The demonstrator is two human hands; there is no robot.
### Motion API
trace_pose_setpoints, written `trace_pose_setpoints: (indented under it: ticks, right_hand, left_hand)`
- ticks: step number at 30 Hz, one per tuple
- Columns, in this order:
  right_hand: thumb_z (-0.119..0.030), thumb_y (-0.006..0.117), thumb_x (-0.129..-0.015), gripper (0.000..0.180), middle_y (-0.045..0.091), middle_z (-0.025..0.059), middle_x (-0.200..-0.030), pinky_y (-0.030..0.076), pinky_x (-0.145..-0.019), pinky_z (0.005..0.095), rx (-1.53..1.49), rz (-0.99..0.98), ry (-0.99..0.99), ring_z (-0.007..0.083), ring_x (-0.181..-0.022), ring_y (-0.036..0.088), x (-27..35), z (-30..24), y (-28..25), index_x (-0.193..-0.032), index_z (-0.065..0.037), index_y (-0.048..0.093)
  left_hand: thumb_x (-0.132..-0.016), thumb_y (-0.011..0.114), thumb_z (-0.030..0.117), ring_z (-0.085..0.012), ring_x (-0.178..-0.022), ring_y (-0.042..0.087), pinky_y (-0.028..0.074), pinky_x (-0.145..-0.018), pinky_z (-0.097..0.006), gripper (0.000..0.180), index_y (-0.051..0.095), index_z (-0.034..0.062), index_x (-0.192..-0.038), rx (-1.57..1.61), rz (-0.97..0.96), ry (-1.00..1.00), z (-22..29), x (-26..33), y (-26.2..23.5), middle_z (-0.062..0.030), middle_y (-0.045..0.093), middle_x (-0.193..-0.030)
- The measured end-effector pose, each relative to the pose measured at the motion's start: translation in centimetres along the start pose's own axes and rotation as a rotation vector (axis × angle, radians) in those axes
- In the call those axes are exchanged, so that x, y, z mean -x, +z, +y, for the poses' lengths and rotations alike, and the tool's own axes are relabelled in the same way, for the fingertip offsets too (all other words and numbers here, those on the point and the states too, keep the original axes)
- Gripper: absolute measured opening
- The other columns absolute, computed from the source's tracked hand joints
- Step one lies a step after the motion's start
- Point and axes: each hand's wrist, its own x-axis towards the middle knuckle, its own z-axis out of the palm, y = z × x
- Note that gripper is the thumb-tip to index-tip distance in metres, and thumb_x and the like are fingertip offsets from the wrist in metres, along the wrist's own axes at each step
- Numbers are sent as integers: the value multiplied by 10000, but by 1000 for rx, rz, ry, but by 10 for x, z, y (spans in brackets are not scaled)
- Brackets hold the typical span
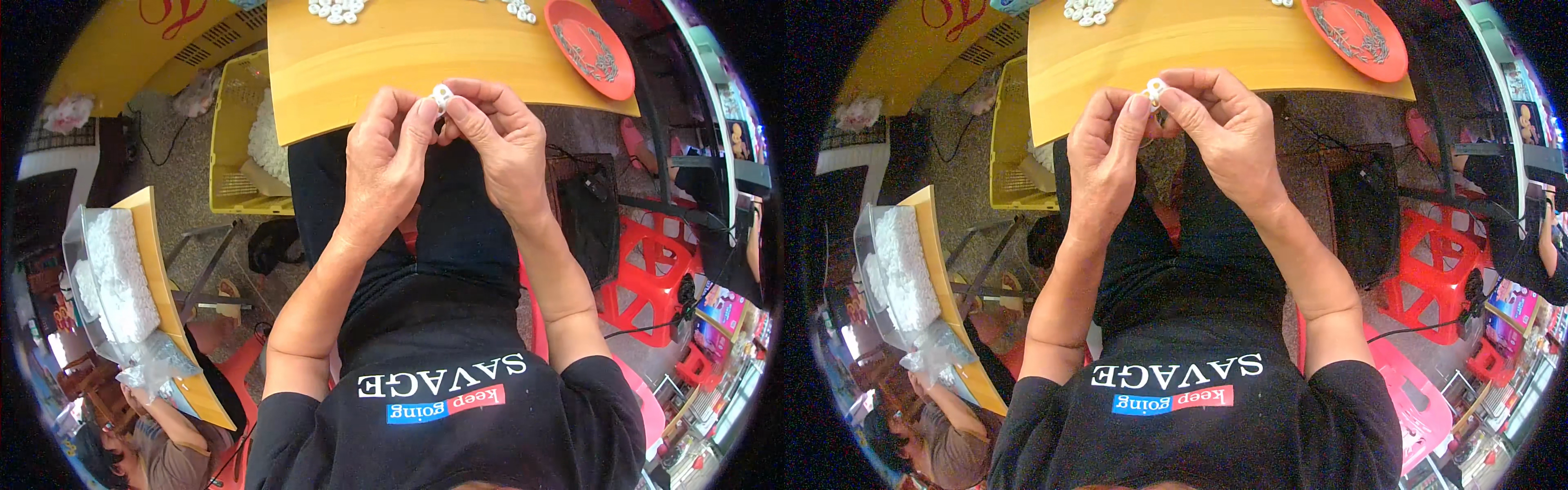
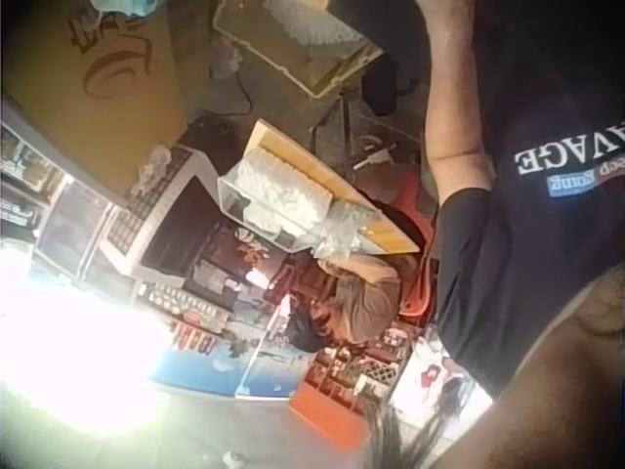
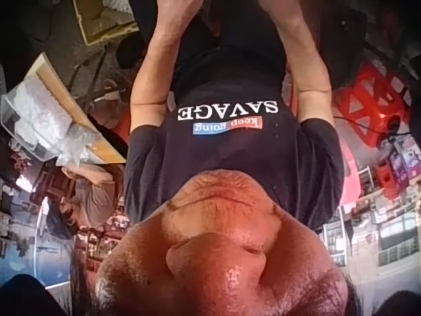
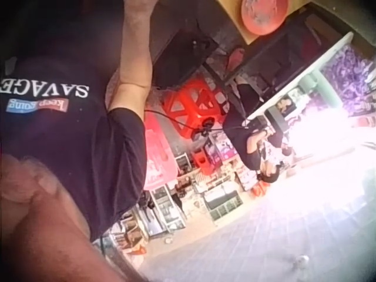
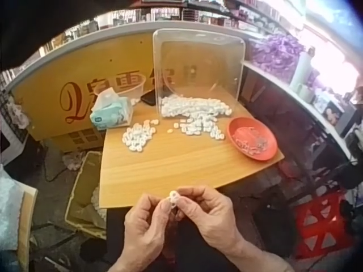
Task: The person is manually inserting small metal pins into white plastic components at a workbench.
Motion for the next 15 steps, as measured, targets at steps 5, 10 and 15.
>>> trace_pose_setpoints:
  ticks: [5,10,15]
  right_hand:
    - [-76,644,-906,198,681,49,-924,515,-680,209,47,19,-7,70,-743,599,3,6,4,-1068,37,634]
    - [-58,631,-909,193,680,45,-931,513,-696,204,32,15,-25,67,-769,603,2,7,8,-1075,42,631]
    - [-46,634,-902,284,669,47,-938,506,-734,225,-16,6,21,75,-769,576,0,3,11,-1172,40,611]
  left_hand:
    - [-963,564,138,-74,-691,549,462,-625,-220,170,548,-11,-883,-26,0,17,0,3,0,-38,604,-753]
    - [-987,538,176,-41,-728,500,415,-672,-181,169,555,15,-940,-68,21,-31,-8,5,-7,4,572,-786]
    - [-975,552,156,-33,-639,474,398,-535,-196,157,534,18,-903,-81,57,37,-16,3,-7,-2,564,-751]
